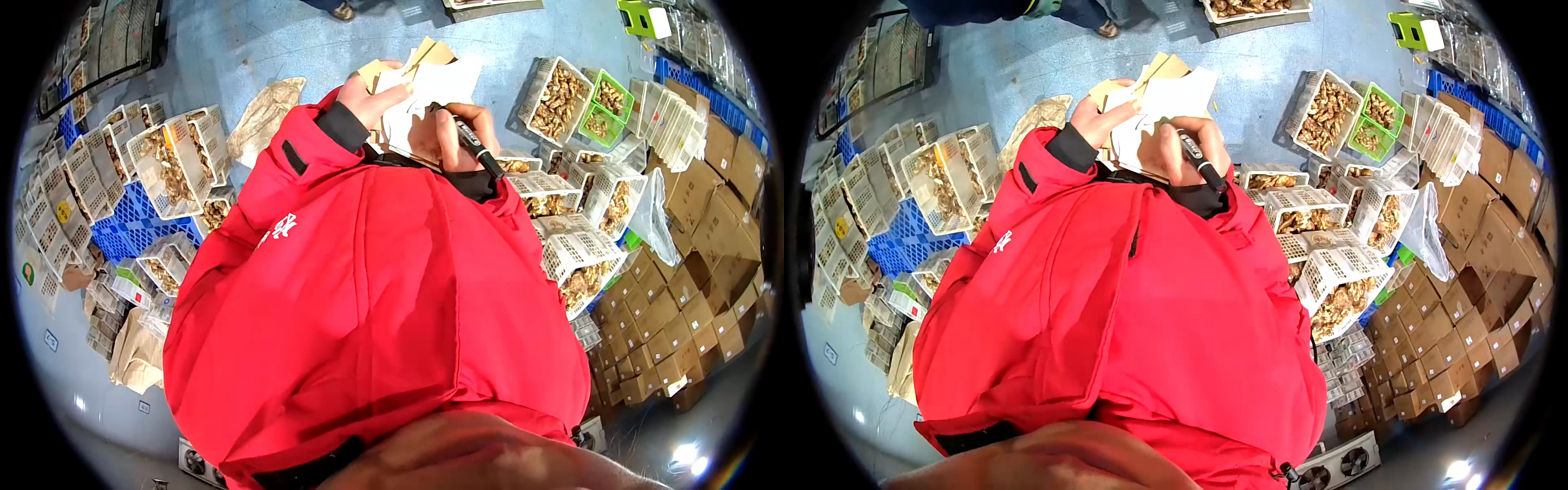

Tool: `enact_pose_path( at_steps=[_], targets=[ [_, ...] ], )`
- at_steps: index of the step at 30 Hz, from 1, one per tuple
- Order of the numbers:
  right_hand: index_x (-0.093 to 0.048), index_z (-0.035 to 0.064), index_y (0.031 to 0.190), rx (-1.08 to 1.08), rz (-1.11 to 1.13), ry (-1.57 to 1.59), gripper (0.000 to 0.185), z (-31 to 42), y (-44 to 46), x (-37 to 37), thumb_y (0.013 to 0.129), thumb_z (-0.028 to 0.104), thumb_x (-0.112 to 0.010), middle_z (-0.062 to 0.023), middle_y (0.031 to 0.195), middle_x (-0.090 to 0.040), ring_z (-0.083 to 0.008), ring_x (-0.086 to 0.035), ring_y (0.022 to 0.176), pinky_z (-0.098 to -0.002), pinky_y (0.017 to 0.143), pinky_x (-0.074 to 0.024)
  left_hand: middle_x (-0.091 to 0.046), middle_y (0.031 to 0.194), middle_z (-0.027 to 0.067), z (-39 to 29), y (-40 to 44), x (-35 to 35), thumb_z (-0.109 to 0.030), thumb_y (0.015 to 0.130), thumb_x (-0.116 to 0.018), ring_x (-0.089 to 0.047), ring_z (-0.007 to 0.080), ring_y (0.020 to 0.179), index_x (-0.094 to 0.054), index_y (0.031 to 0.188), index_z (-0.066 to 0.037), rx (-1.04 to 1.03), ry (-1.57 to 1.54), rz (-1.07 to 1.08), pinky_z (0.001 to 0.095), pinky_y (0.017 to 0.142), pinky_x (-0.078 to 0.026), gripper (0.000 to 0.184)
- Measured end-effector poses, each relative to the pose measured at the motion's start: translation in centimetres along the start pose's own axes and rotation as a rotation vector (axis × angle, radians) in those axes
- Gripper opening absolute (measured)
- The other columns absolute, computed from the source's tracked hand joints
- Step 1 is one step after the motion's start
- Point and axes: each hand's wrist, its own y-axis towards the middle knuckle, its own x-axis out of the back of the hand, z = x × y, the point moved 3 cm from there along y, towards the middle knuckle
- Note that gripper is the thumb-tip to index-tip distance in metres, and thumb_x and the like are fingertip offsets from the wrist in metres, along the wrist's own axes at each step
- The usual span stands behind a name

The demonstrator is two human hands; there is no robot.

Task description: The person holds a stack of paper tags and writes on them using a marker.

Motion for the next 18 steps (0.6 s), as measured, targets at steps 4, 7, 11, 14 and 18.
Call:
enact_pose_path(
  at_steps=[4,7,11,14,18],
  targets=[
    [-0.059,0.0025,0.086,0.039,0.029,-0.034,0.016,-0.4,0.0,0.0,0.078,0.014,-0.067,-0.0117,0.076,-0.062,-0.0161,-0.06,0.066,-0.0265,0.062,-0.0474,-0.06,0.098,0.0071,-0.2,-0.1,-0.1,-0.008,0.084,-0.061,-0.057,0.0114,0.087,-0.049,0.114,0.001,-0.006,-0.011,0.016,0.0249,0.076,-0.047,0.033],
    [-0.059,0.0026,0.086,0.017,0.014,-0.016,0.017,-0.8,-0.1,-0.1,0.078,0.015,-0.067,-0.0123,0.076,-0.062,-0.0166,-0.061,0.067,-0.0272,0.063,-0.0478,-0.06,0.097,0.0069,-0.1,0.0,0.0,-0.007,0.084,-0.061,-0.057,0.0112,0.087,-0.05,0.113,0.001,0.005,-0.033,0.001,0.0248,0.076,-0.047,0.033],
    [-0.059,0.0024,0.086,0.006,0.014,0.012,0.018,-0.3,0.0,-0.1,0.078,0.015,-0.067,-0.0121,0.077,-0.062,-0.0168,-0.06,0.068,-0.0276,0.064,-0.0472,-0.06,0.097,0.0071,-0.3,0.1,-0.1,-0.006,0.083,-0.061,-0.057,0.0112,0.087,-0.049,0.113,0.001,-0.009,0.001,0.017,0.0249,0.076,-0.047,0.033],
    [-0.058,0.0021,0.086,0.011,-0.005,0.032,0.017,-0.1,0.0,-0.1,0.077,0.014,-0.066,-0.0114,0.077,-0.062,-0.0161,-0.059,0.067,-0.0272,0.065,-0.0465,-0.06,0.097,0.0074,-0.4,0.2,0.1,-0.006,0.083,-0.06,-0.057,0.0115,0.087,-0.049,0.113,0.002,-0.004,0.016,0.017,0.0251,0.076,-0.047,0.033],
    [-0.058,0.0022,0.083,-0.059,-0.055,0.071,0.015,-0.5,-0.3,0.1,0.077,0.013,-0.066,-0.011,0.075,-0.061,-0.0148,-0.057,0.065,-0.0264,0.064,-0.046,-0.06,0.097,0.0078,0.0,0.4,-0.1,-0.007,0.084,-0.06,-0.058,0.012,0.087,-0.049,0.114,0.002,0.007,-0.047,0.014,0.0251,0.076,-0.047,0.034]
  ],
)
